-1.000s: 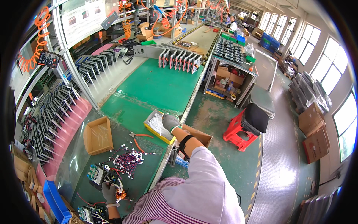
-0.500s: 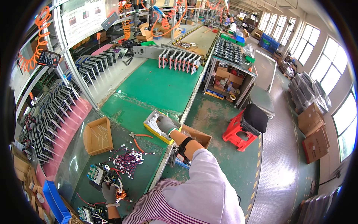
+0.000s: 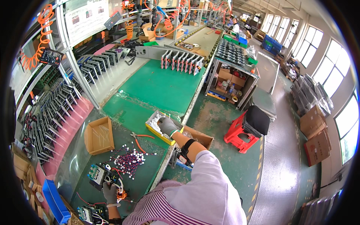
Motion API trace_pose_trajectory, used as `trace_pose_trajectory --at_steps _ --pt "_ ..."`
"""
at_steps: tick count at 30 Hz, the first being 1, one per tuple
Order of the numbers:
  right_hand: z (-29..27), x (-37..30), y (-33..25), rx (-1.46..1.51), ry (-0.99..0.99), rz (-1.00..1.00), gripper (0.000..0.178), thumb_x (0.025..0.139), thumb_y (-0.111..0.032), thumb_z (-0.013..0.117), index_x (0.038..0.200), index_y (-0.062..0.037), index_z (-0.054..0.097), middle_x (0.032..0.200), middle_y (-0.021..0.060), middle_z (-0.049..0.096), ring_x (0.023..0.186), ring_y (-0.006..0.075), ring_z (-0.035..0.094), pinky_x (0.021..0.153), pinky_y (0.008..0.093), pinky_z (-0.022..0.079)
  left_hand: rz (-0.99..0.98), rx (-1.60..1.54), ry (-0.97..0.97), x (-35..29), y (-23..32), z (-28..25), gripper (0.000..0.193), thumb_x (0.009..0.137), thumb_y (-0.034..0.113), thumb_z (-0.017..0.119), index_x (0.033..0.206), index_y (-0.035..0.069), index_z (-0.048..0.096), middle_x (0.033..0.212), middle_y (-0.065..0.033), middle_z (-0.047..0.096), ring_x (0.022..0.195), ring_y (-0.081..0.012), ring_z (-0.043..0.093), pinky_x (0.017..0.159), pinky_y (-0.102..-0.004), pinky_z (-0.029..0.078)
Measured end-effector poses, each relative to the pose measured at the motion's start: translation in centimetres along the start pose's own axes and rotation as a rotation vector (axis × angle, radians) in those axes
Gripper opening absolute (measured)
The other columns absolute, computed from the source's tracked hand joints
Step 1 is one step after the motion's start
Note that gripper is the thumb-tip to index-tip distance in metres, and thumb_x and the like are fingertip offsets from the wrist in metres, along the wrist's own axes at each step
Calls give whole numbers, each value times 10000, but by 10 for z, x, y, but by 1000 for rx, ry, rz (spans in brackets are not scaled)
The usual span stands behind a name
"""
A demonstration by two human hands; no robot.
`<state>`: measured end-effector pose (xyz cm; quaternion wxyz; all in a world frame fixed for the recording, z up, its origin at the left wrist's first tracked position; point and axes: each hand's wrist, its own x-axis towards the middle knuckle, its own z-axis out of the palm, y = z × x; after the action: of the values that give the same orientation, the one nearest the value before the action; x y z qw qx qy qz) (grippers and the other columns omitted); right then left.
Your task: Assembling electronic circuit boards and connecting wires on a production line.
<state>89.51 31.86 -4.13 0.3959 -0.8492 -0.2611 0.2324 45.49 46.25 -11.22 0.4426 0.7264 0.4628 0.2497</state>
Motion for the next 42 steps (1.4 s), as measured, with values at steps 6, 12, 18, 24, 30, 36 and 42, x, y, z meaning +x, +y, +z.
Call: trace_pose_trajectory --at_steps 6,12,18,24,30,36,42 --pt "-6 -9 -9 133 -46 75 245 788 -119 475 968 25 559 709 66 570 551 126 581 466 259 491 30 24 52 2 -5 2 143 714 91 539 807 21 457 645 -70 511 562 -160 512 534 -303 422" --pt "-3 -25 -27 179 -92 33 256 795 -122 472 980 31 557 705 71 570 539 127 574 457 257 480 39 -22 59 1 -3 3 139 715 92 535 804 20 456 632 -66 498 550 -156 500 525 -304 418" --pt "1 -32 -39 187 -116 23 285 806 -120 456 1020 42 550 711 74 575 535 131 573 458 258 475 36 -2 43 0 4 1 138 716 91 532 804 20 455 636 -71 500 549 -154 497 526 -304 418" --pt "6 -31 -38 202 -104 40 288 798 -149 475 1032 -5 565 704 86 604 536 138 593 452 267 493 38 -14 47 -1 4 1 136 717 88 529 809 20 455 640 -72 499 554 -155 499 530 -307 418" --pt "9 -30 -32 247 -115 33 305 787 -131 472 1045 9 555 692 90 592 536 138 585 457 265 489 11 -50 42 2 -5 3 141 716 87 534 813 22 455 637 -72 495 553 -158 492 531 -309 414" --pt "12 -30 -29 306 -142 6 305 776 -104 468 1030 46 542 701 99 585 536 141 572 453 265 485 56 -14 56 2 -5 2 143 714 88 537 810 25 452 637 -67 487 545 -152 477 523 -302 406" --pt "17 -31 -30 346 -175 16 311 771 -80 456 1041 51 532 708 101 579 543 150 572 465 270 489 7 -10 30 -3 14 0 148 715 91 539 805 19 446 643 -62 493 550 -136 479 523 -290 405"
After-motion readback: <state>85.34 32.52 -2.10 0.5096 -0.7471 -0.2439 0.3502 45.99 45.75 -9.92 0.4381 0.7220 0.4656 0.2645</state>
